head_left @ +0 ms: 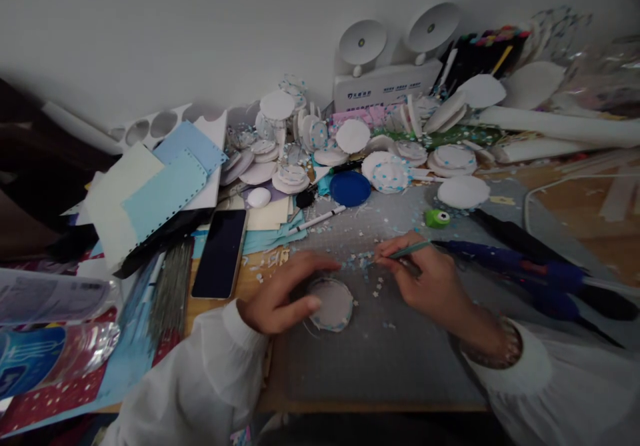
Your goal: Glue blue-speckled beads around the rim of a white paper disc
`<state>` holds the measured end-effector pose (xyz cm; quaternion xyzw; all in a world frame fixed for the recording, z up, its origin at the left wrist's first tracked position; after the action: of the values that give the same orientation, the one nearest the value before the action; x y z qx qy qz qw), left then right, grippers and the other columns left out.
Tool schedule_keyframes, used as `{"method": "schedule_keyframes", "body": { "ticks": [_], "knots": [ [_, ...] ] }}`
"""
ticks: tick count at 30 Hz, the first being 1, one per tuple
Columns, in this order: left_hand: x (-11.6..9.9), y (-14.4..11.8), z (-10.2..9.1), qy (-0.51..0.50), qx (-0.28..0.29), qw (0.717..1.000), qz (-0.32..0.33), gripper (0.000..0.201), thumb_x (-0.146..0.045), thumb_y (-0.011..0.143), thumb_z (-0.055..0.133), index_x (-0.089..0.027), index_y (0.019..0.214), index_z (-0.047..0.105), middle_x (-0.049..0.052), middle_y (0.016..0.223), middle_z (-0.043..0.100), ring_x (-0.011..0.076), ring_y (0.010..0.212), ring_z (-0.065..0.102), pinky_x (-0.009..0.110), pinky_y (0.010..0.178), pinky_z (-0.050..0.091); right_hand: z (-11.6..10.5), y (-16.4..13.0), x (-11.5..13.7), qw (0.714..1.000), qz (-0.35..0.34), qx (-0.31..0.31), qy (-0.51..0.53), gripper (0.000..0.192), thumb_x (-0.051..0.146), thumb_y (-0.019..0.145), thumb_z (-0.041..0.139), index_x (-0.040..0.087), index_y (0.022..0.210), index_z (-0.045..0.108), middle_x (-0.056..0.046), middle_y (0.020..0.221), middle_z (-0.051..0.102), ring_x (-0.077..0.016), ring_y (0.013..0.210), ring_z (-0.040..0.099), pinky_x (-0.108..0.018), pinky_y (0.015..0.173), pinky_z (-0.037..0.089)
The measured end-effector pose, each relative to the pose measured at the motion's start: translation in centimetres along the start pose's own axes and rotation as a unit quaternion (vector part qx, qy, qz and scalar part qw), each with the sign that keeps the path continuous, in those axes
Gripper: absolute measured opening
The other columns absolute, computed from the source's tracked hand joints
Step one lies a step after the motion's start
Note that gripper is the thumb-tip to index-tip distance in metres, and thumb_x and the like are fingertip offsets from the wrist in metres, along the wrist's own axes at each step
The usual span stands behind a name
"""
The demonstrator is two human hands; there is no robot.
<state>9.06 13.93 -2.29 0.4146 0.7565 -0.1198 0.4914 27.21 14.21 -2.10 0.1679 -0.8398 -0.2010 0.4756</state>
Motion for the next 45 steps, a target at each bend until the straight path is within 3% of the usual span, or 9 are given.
{"method": "schedule_keyframes", "body": {
  "ticks": [4,7,13,19,28,34,39,45],
  "knots": [
    [1.3,0.2,-1.3,-0.039,-0.129,0.986,-0.098,0.028,-0.036,0.097,0.045,-0.017,0.105,0.064,0.008,0.101,0.065,0.0207,0.098,0.060,0.033,0.088,0.047,-0.7,-0.1,-0.2,0.996,0.039,-0.036,0.068,0.010,0.018,0.084,0.063,0.026,0.085,0.057,-0.003,0.081,0.067,-0.0198,0.076,0.067,-0.033,0.065,0.055],
    [2.0,0.3,-1.2,-0.054,-0.175,0.976,-0.122,0.019,-0.030,0.093,0.053,-0.015,0.095,0.065,0.006,0.093,0.065,0.0173,0.090,0.061,0.028,0.082,0.048,-0.9,-0.1,0.1,0.989,0.048,-0.056,0.125,0.010,0.019,0.084,0.064,0.025,0.084,0.056,-0.003,0.079,0.067,-0.0173,0.069,0.066,-0.029,0.056,0.054],
    [1.7,0.7,-0.6,-0.034,-0.170,0.981,-0.091,0.013,-0.024,0.088,0.062,-0.014,0.093,0.068,0.008,0.091,0.069,0.0175,0.087,0.064,0.029,0.081,0.050,-0.3,0.0,1.6,0.979,0.022,-0.071,0.190,0.012,0.015,0.084,0.063,0.025,0.086,0.056,0.000,0.080,0.067,-0.0138,0.071,0.068,-0.024,0.058,0.055],
    [1.5,0.9,-0.4,-0.028,-0.161,0.984,-0.075,0.013,-0.022,0.086,0.064,-0.014,0.094,0.071,0.008,0.092,0.072,0.0181,0.090,0.066,0.030,0.084,0.051,0.9,-0.3,2.1,0.975,0.011,-0.047,0.217,0.016,0.010,0.084,0.061,0.025,0.087,0.056,0.000,0.082,0.067,-0.0137,0.075,0.069,-0.024,0.062,0.056],
    [1.9,0.8,-0.5,-0.054,-0.179,0.978,-0.093,0.012,-0.022,0.086,0.064,-0.013,0.085,0.072,0.009,0.086,0.073,0.0173,0.083,0.066,0.028,0.079,0.052,1.5,-0.4,2.4,0.986,-0.016,-0.007,0.165,0.021,0.007,0.082,0.060,0.027,0.091,0.056,-0.002,0.085,0.069,-0.0172,0.078,0.070,-0.028,0.060,0.058],
    [3.4,0.2,-1.1,-0.084,-0.231,0.959,-0.139,0.011,-0.024,0.084,0.067,-0.014,0.083,0.070,0.007,0.085,0.072,0.0165,0.081,0.065,0.027,0.075,0.051,1.2,-0.3,1.9,0.991,-0.028,-0.026,0.129,0.019,0.008,0.081,0.063,0.025,0.089,0.057,-0.002,0.087,0.069,-0.0167,0.081,0.070,-0.029,0.066,0.058],
    [4.0,-0.1,-1.4,-0.091,-0.249,0.951,-0.161,0.012,-0.026,0.083,0.067,-0.015,0.082,0.070,0.007,0.084,0.072,0.0167,0.081,0.065,0.027,0.076,0.051,1.2,0.0,0.9,0.995,0.012,-0.036,0.092,0.012,0.014,0.080,0.068,0.023,0.085,0.061,-0.003,0.087,0.069,-0.0170,0.084,0.068,-0.031,0.072,0.057],
    [4.0,0.0,-1.0,-0.086,-0.235,0.956,-0.154,0.014,-0.028,0.084,0.066,-0.015,0.084,0.070,0.007,0.086,0.071,0.0167,0.082,0.065,0.028,0.077,0.050,1.1,0.6,-1.3,0.967,0.148,-0.041,0.203,0.011,0.028,0.078,0.072,0.022,0.078,0.062,-0.002,0.079,0.070,-0.0138,0.062,0.066,-0.026,0.055,0.056]
  ]
}}
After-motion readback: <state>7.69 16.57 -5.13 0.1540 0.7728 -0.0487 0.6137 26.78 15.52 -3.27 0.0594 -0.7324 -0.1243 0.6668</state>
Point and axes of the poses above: each hand's wrist, its own y-axis towards the middle knuckle, its own z-axis out of the palm, x = y × z, the point moved 9 cm from there along y, towards the middle knuckle
